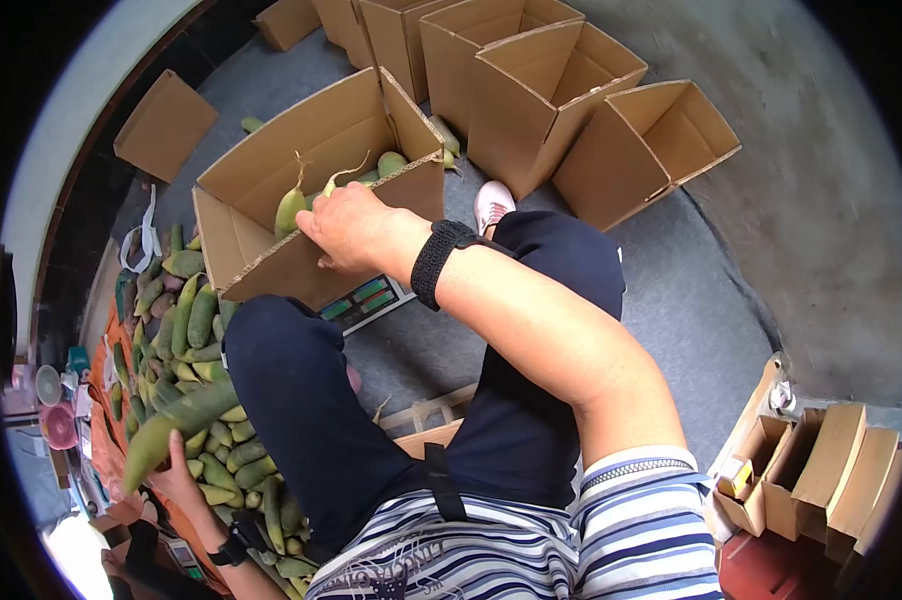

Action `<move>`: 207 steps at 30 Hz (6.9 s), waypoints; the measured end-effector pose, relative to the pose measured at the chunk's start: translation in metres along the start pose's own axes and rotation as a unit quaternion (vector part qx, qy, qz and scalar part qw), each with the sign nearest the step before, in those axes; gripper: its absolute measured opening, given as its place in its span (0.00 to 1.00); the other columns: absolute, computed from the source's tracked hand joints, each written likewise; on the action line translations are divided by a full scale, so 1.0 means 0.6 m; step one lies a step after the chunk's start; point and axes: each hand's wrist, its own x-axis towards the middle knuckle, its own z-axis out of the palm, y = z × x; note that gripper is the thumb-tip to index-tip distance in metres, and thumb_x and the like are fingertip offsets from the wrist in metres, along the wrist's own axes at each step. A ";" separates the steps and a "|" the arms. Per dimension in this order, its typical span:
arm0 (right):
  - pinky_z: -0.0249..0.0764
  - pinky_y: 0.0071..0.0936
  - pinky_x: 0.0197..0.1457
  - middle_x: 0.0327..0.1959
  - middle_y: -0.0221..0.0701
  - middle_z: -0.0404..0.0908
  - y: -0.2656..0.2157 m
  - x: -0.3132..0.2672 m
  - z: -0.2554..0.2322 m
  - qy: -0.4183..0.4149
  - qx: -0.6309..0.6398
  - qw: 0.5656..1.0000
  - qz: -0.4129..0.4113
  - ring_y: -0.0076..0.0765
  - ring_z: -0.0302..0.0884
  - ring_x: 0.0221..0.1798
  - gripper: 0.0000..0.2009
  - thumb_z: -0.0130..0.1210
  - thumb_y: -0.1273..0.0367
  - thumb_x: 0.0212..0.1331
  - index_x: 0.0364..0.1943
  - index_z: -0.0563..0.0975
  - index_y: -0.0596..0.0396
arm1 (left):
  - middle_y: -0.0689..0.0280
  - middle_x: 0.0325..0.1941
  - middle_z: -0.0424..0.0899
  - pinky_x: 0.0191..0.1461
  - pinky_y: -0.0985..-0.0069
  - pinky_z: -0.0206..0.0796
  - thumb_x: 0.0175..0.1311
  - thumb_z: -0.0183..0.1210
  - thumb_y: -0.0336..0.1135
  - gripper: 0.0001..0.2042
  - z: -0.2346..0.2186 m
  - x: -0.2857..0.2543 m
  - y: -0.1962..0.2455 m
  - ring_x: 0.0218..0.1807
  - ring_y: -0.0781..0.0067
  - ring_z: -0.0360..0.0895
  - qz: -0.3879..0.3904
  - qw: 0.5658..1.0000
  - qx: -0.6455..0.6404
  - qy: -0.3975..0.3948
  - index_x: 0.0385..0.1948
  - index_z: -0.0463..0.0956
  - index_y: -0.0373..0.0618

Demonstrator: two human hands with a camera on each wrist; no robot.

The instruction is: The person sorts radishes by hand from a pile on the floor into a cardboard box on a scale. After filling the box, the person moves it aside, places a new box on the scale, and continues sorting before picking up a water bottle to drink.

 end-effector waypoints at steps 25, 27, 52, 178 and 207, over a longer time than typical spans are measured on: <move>0.69 0.40 0.53 0.41 0.37 0.76 0.044 -0.028 -0.002 0.360 0.023 0.932 -0.039 0.44 0.74 0.48 0.11 0.59 0.63 0.54 0.36 0.78 0.54 | 0.54 0.44 0.82 0.51 0.69 0.69 0.54 0.70 0.33 0.20 0.048 -0.065 0.009 0.44 0.64 0.79 -0.011 0.996 0.030 -0.084 0.44 0.76 0.32; 0.70 0.40 0.52 0.39 0.37 0.76 0.047 -0.033 -0.002 0.365 0.028 0.929 -0.053 0.44 0.75 0.47 0.11 0.59 0.63 0.54 0.35 0.78 0.55 | 0.54 0.44 0.82 0.51 0.69 0.69 0.53 0.70 0.34 0.21 0.059 -0.069 -0.002 0.45 0.63 0.79 -0.026 0.996 0.024 -0.086 0.45 0.75 0.32; 0.72 0.40 0.52 0.41 0.42 0.79 0.016 -0.026 -0.013 0.170 0.005 0.984 -0.054 0.50 0.76 0.46 0.16 0.58 0.69 0.58 0.50 0.73 0.58 | 0.50 0.43 0.80 0.50 0.62 0.69 0.60 0.61 0.36 0.16 -0.034 -0.202 -0.299 0.45 0.50 0.77 -0.267 0.920 0.222 -0.182 0.46 0.73 0.36; 0.76 0.31 0.35 0.35 0.39 0.82 -0.085 -0.314 -0.285 0.246 0.542 0.757 -0.271 0.38 0.81 0.33 0.07 0.60 0.73 0.60 0.34 0.81 0.65 | 0.47 0.44 0.79 0.53 0.63 0.70 0.56 0.63 0.39 0.22 0.408 0.295 0.320 0.45 0.50 0.78 0.099 0.990 -0.032 -0.097 0.47 0.71 0.31; 0.76 0.41 0.53 0.44 0.45 0.83 0.270 0.033 -0.008 0.017 0.147 0.928 0.341 0.51 0.80 0.50 0.22 0.51 0.54 0.58 0.40 0.83 0.59 | 0.60 0.16 0.79 0.11 0.74 0.63 0.48 0.56 0.28 0.08 0.405 0.294 0.205 0.11 0.69 0.74 -0.132 0.879 0.025 -0.457 0.25 0.79 0.32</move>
